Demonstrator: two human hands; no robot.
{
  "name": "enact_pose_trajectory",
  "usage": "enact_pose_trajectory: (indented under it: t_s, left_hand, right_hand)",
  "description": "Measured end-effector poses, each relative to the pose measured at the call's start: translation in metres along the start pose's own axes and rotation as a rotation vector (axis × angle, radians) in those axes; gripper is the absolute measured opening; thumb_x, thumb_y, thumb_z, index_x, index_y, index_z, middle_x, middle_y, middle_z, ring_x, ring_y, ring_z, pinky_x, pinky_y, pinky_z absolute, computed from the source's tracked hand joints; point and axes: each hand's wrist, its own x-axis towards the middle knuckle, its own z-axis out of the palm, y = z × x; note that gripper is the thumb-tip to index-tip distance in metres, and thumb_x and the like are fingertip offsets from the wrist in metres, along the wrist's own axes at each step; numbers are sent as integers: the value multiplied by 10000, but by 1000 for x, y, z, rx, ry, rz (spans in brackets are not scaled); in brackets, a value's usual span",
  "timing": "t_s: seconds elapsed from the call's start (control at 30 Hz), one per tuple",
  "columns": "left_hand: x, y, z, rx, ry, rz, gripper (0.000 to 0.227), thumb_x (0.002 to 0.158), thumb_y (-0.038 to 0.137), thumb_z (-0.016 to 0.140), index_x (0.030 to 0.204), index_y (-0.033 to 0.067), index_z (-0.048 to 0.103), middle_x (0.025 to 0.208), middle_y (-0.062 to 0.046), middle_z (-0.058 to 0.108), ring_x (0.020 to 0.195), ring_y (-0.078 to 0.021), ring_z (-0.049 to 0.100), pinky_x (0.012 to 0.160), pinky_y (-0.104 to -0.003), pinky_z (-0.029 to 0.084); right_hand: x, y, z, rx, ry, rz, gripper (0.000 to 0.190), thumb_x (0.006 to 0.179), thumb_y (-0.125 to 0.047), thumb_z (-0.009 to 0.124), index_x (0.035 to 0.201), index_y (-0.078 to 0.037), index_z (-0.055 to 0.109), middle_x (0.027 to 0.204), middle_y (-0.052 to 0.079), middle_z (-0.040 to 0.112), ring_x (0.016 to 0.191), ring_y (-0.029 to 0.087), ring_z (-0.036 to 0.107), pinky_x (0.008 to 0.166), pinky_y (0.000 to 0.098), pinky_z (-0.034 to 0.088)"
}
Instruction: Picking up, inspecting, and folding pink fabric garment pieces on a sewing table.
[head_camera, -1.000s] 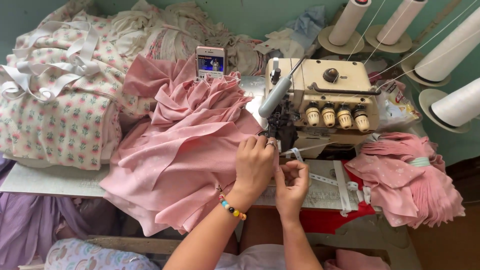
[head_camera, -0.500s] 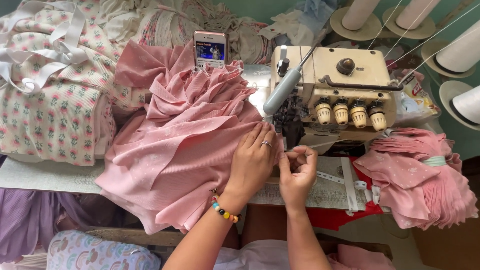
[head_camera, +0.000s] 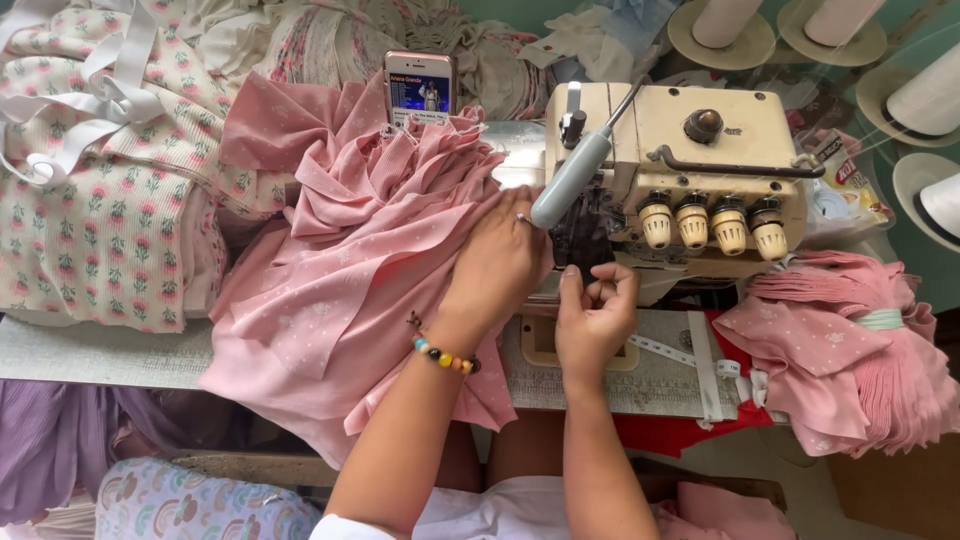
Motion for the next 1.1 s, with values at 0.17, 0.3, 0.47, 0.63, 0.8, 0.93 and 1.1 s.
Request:
enact_pose_trajectory:
  t_s: [0.17,0.3,0.47,0.63,0.8,0.93,1.1]
  left_hand:
    - [1,-2,5,165,-20,-311,463,928,228,581,1257,-97,598,1389,-315,595,1336,-412,568,1110,-462,440]
    - [-18,-23,10,54,-51,-334,456,940,153,579,1324,-87,521,1407,-323,560,1362,-413,536,1125,-458,441]
    - [-51,-2,-109,-281,-83,-200,233,1021,150,525,1222,92,629,942,-165,689,963,-398,682,861,-482,536]
    - [-127,1,-171,-140,-329,-383,220,962,374,643,1019,161,641,848,-86,692,887,-328,695,769,-444,547]
    - [-187,3,-170,-67,-430,-334,570,703,523,888,1036,146,619,933,-44,626,884,-300,556,779,-440,462]
    - [-211,-1,-162,-25,-232,-408,282,955,295,629,1166,108,642,1022,-69,623,873,-316,547,779,-440,474]
    - [-226,-11,-143,176,-164,-322,351,804,310,756,1106,171,645,1060,-30,592,922,-303,523,709,-434,473]
  right_hand:
    - [-45,-22,-16,22,-53,-83,131,967,-168,754,946,-87,653,699,40,628,579,118,560,532,248,472]
    - [-85,-27,-13,50,-404,83,264,874,-105,770,1118,-52,686,816,136,750,700,226,722,626,375,598]
    - [-102,-20,-4,333,-404,209,106,904,-99,784,984,-78,719,785,17,668,752,85,609,682,272,573]
    - [-98,-32,-15,245,-367,74,102,923,-144,793,933,-67,727,760,40,659,689,100,617,636,248,557]
    - [-108,-49,-25,267,-409,168,201,913,-235,765,976,-88,644,802,5,648,699,98,597,679,230,526]
    - [-122,-43,-34,107,-726,361,388,843,-302,808,1111,-86,629,807,27,739,636,103,573,577,251,511]
    - [-138,-31,-55,-110,-827,271,390,806,-377,869,663,-120,614,574,-68,543,593,68,411,544,290,398]
